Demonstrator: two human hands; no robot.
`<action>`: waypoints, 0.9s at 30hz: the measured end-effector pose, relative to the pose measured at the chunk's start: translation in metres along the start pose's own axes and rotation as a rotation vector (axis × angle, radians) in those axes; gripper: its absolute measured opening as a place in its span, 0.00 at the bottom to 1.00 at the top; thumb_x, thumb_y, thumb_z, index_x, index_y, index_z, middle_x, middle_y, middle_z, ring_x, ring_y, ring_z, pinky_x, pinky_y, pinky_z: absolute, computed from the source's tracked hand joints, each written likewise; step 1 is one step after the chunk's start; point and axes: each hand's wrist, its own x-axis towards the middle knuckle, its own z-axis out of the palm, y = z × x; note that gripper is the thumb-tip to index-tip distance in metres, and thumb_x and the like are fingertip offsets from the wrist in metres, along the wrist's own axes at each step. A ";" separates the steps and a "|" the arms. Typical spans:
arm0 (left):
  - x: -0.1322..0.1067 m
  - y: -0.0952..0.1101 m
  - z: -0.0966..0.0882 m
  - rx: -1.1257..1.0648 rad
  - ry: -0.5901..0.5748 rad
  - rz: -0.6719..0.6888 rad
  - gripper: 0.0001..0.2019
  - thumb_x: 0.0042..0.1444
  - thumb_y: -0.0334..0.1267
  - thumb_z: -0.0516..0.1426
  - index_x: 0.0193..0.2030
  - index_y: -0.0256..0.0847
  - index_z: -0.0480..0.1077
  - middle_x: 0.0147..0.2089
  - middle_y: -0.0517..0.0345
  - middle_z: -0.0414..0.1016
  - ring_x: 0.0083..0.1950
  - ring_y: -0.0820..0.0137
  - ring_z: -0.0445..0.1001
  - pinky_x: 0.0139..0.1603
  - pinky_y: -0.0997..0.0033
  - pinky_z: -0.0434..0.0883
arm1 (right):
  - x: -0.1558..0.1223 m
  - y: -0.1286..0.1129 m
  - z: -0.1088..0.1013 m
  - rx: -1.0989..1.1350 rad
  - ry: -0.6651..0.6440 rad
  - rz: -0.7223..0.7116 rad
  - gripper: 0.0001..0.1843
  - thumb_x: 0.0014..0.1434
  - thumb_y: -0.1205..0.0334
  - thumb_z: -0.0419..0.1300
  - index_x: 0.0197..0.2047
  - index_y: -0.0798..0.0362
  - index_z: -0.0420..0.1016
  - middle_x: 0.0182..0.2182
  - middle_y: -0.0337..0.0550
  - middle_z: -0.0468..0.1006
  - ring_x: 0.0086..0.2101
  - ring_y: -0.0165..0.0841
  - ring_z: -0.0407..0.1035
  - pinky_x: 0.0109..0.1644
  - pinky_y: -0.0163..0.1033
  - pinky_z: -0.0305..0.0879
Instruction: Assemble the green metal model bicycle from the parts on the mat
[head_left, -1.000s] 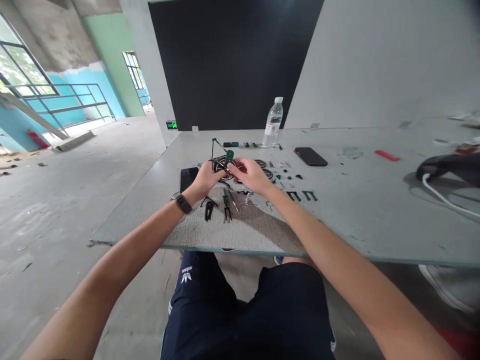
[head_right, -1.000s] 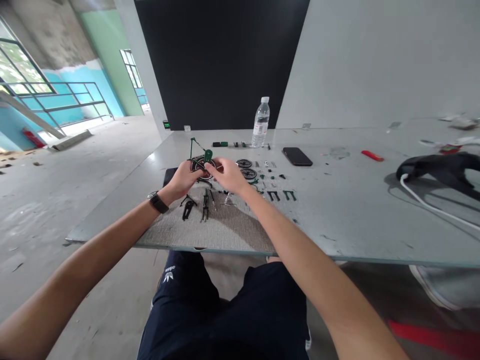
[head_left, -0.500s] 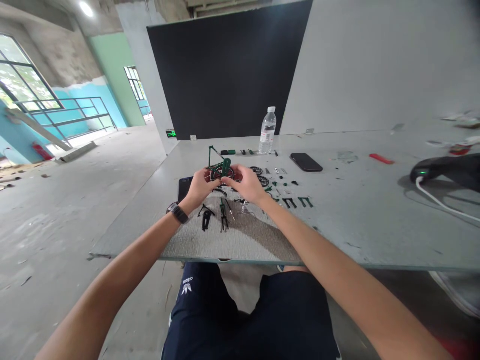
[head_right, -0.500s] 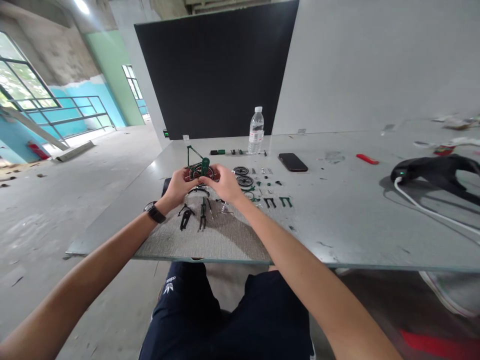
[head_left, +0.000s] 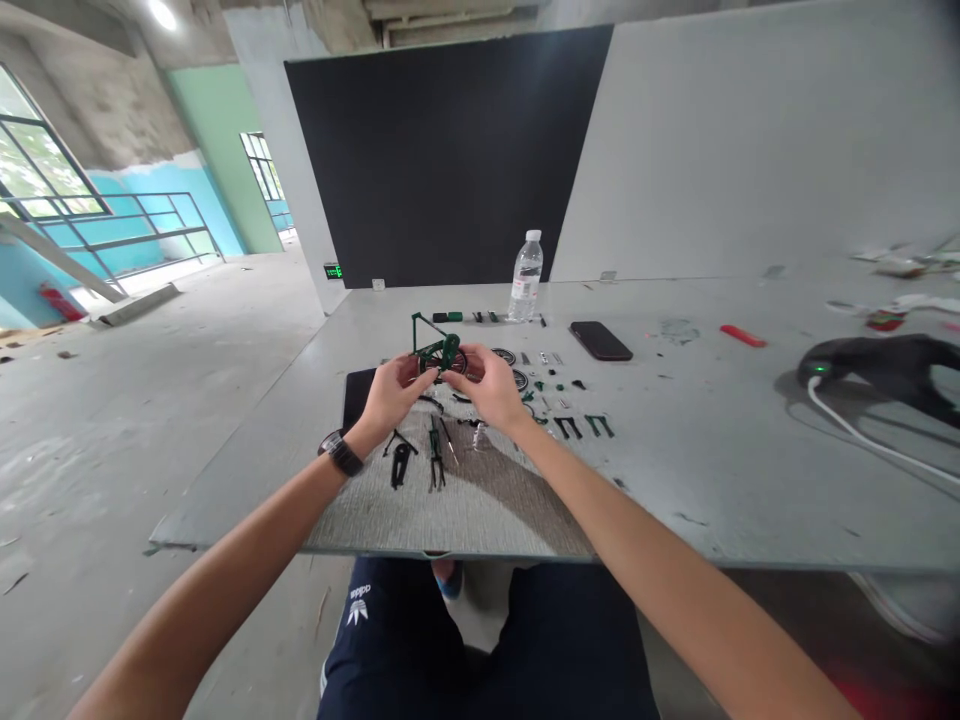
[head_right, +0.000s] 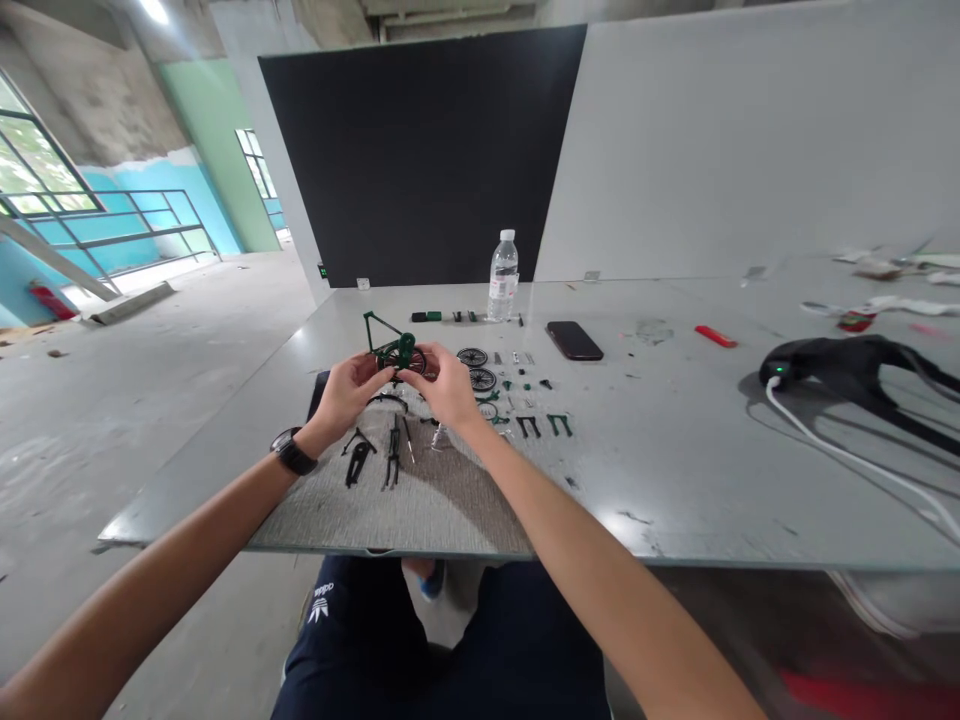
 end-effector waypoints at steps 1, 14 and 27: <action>0.000 0.000 0.001 -0.012 0.016 -0.008 0.10 0.55 0.35 0.66 0.44 0.38 0.77 0.46 0.51 0.84 0.49 0.68 0.80 0.53 0.71 0.74 | -0.001 -0.001 0.000 0.014 -0.010 0.000 0.28 0.50 0.46 0.74 0.49 0.50 0.73 0.43 0.50 0.84 0.46 0.44 0.79 0.53 0.52 0.76; -0.008 0.000 -0.002 0.128 0.065 0.232 0.11 0.54 0.36 0.68 0.44 0.41 0.78 0.48 0.51 0.84 0.50 0.66 0.83 0.54 0.66 0.78 | -0.008 -0.010 -0.009 -0.339 -0.016 -0.363 0.10 0.65 0.61 0.63 0.51 0.46 0.76 0.46 0.45 0.83 0.47 0.39 0.77 0.54 0.49 0.74; -0.010 -0.006 -0.004 0.275 0.066 0.386 0.13 0.57 0.35 0.67 0.50 0.43 0.80 0.53 0.50 0.84 0.55 0.62 0.82 0.59 0.58 0.77 | -0.006 -0.012 -0.014 -0.472 -0.030 -0.585 0.10 0.68 0.60 0.61 0.51 0.48 0.74 0.47 0.46 0.81 0.50 0.37 0.76 0.55 0.46 0.73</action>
